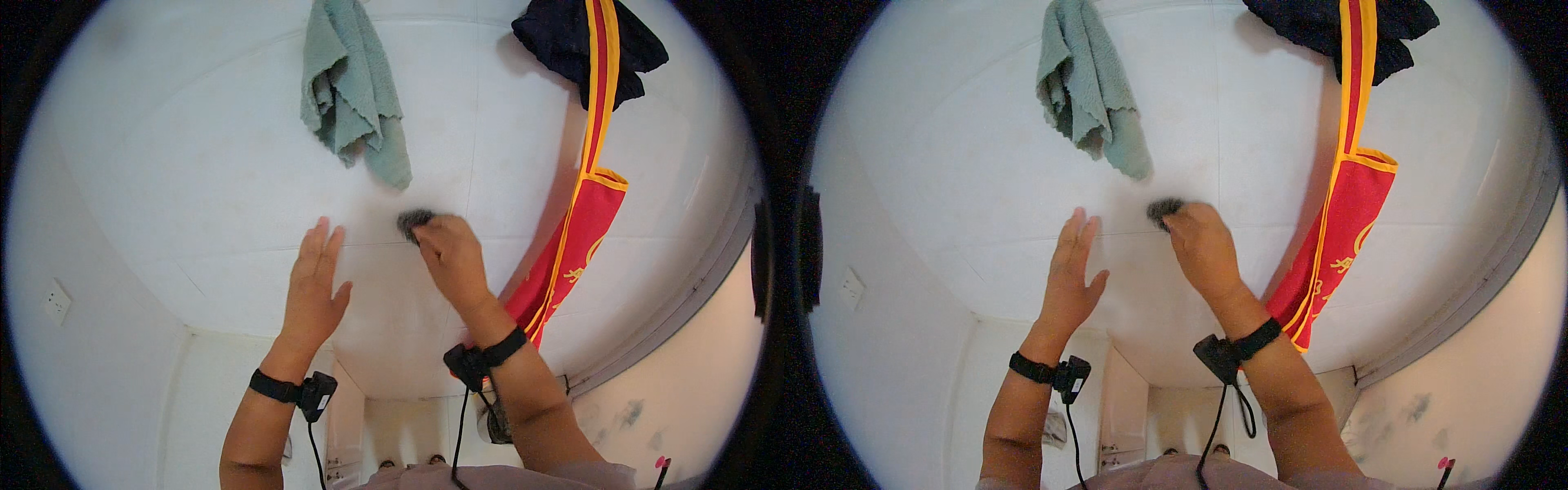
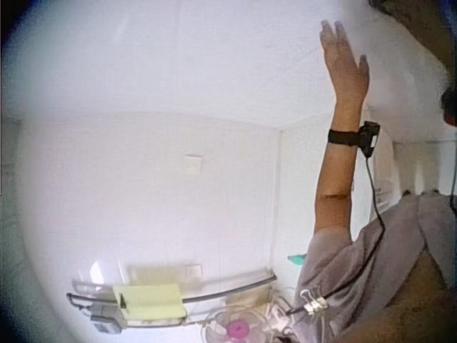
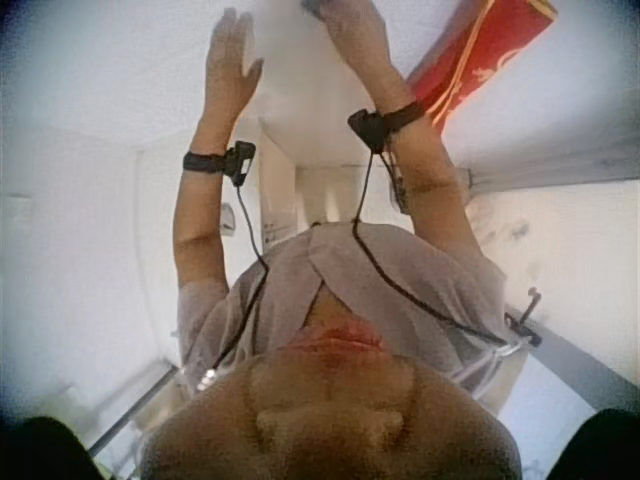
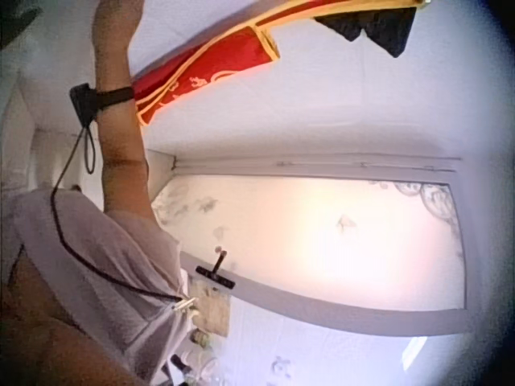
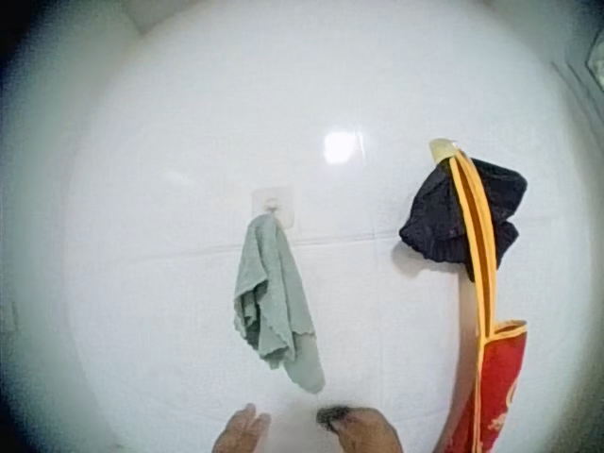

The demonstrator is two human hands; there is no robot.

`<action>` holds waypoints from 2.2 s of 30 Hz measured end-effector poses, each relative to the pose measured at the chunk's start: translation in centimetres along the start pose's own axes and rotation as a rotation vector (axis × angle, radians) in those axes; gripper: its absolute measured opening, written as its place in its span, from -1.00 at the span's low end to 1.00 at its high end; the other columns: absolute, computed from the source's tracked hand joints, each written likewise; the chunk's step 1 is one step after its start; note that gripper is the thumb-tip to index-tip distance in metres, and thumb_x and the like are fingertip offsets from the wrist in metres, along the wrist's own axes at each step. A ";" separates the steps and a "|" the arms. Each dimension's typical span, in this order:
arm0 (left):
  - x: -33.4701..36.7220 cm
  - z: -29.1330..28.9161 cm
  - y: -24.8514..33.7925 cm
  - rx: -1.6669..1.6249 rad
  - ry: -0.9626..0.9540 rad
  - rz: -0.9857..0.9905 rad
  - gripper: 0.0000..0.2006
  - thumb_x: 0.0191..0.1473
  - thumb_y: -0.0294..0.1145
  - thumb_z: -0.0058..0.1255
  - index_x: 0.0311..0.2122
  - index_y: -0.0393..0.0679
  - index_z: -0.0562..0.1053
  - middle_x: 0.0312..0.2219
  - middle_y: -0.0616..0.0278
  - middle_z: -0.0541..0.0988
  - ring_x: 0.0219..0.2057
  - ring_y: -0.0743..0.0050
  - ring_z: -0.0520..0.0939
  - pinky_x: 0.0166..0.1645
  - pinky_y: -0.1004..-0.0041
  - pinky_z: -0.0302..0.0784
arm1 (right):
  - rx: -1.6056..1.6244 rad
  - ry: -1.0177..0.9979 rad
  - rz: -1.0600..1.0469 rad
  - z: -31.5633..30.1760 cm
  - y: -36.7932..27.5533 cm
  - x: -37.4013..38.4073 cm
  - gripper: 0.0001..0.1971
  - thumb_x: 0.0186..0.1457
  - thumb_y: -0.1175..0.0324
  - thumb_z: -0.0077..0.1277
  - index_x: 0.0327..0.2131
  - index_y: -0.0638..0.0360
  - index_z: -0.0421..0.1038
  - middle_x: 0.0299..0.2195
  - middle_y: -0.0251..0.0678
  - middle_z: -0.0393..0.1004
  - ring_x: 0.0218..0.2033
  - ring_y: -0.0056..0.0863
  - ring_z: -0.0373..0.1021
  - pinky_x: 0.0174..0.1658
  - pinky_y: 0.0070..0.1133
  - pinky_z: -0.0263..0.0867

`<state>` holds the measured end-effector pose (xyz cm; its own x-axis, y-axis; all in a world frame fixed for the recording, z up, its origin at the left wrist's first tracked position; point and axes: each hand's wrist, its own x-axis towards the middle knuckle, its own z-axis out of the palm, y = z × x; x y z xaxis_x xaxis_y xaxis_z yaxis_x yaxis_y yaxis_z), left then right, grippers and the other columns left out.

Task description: The person sprays liquid onto the bathroom tiled wall and then scrubs the tiles vigorously using a steel wool cleaning ball, moving around hanging clothes and near a trash can.

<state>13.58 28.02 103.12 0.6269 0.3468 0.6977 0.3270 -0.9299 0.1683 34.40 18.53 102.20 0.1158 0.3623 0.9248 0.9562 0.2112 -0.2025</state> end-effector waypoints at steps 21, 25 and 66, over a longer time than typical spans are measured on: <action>6.1 -2.4 1.7 -0.348 0.234 0.041 -0.30 -0.08 -0.78 -0.36 0.24 -0.09 0.04 0.14 0.03 0.23 0.00 0.26 0.44 -0.03 0.39 0.38 | -0.271 0.490 -0.016 -2.4 -1.6 8.6 -0.71 0.00 0.54 -0.07 -0.13 0.18 0.41 -0.25 -0.06 0.37 -0.21 -0.11 0.29 -0.09 -0.36 0.22; 5.3 -1.1 2.0 -0.251 0.295 0.190 -0.46 -0.02 -0.72 -0.27 0.14 -0.14 0.22 0.10 0.04 0.31 0.04 0.22 0.41 0.04 0.33 0.34 | -0.057 0.089 -0.002 3.1 -2.4 3.4 -0.79 0.09 0.45 -0.10 -0.17 0.20 0.36 -0.25 -0.10 0.38 -0.19 -0.14 0.33 -0.11 -0.38 0.27; 8.7 16.7 10.7 -0.074 0.069 0.777 -0.76 -0.08 -0.42 -0.01 -0.22 0.00 0.48 -0.36 0.25 0.47 -0.36 0.29 0.50 -0.21 0.31 0.48 | 1.313 0.333 1.146 -10.0 5.4 -12.3 -0.31 -0.02 0.72 -0.18 0.19 -0.07 -0.01 -0.28 -0.27 0.41 -0.32 -0.47 0.43 -0.23 -0.48 0.45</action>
<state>34.34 23.16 99.41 0.6100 -0.4134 0.6760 -0.2375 -0.9093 -0.3418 40.80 6.16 92.93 0.7121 0.6891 0.1341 -0.4408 0.5875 -0.6786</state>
